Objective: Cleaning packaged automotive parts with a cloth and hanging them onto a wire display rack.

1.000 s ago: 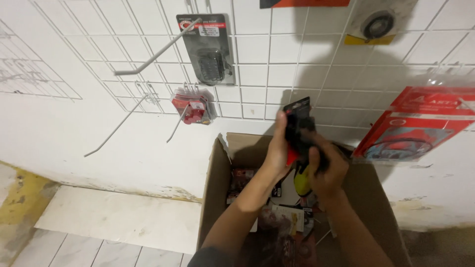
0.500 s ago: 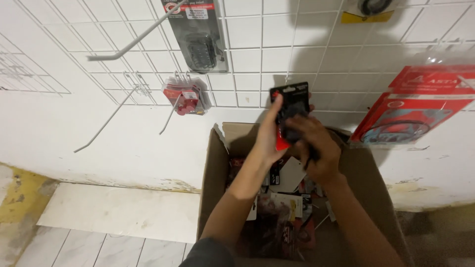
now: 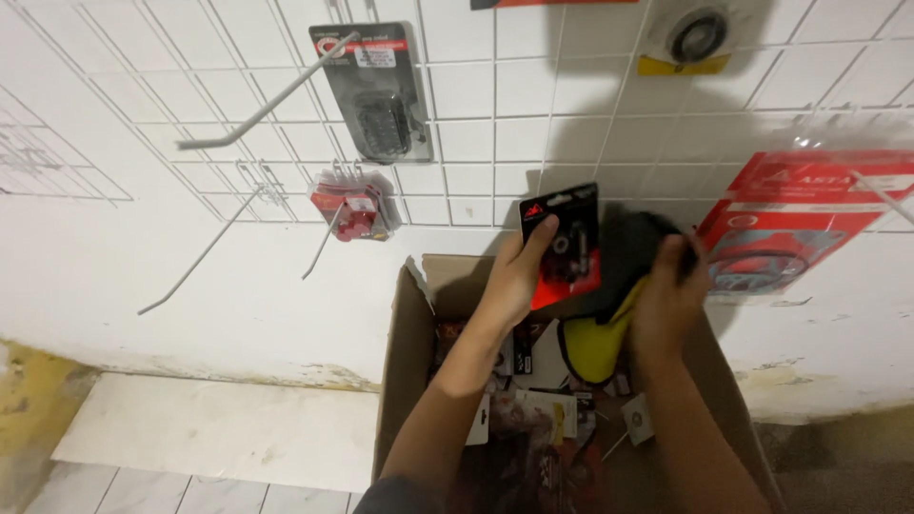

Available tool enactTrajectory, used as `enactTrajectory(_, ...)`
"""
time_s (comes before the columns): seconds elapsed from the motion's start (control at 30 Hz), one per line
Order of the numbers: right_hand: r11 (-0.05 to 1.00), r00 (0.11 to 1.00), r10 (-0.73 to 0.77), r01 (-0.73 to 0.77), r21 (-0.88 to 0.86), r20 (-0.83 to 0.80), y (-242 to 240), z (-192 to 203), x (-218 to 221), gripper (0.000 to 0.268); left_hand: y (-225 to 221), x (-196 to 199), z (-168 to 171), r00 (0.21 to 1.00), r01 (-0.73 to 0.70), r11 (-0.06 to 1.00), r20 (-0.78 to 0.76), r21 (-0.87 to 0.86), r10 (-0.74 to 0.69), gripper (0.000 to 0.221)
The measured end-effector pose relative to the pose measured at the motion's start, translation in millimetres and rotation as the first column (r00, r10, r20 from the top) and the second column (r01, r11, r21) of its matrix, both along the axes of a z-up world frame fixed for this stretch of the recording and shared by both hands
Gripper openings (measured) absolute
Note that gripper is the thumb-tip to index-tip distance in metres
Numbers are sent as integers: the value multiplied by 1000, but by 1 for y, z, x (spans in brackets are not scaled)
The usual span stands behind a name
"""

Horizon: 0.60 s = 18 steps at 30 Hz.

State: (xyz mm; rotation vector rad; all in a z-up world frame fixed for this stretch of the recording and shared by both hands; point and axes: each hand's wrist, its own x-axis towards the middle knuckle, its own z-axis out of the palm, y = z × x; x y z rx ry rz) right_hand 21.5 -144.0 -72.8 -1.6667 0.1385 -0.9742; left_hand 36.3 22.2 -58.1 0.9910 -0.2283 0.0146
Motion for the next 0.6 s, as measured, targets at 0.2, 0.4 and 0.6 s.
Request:
enactTrajectory(0.2,806,901,268,-16,591,-342,20,67,-28,90,-3,-31,46,982,-182,956,98,231,164,26)
enactTrajectory(0.4,893,919,394,-376,248,-25,25,-11,-30,59,-15,-39,60,815,-561,783,345,268,466,48)
enactTrajectory(0.6,964,962,265,-263,-39,58,41,30,-48,50,-19,-51,70,841,-326,868,534,373,86,49)
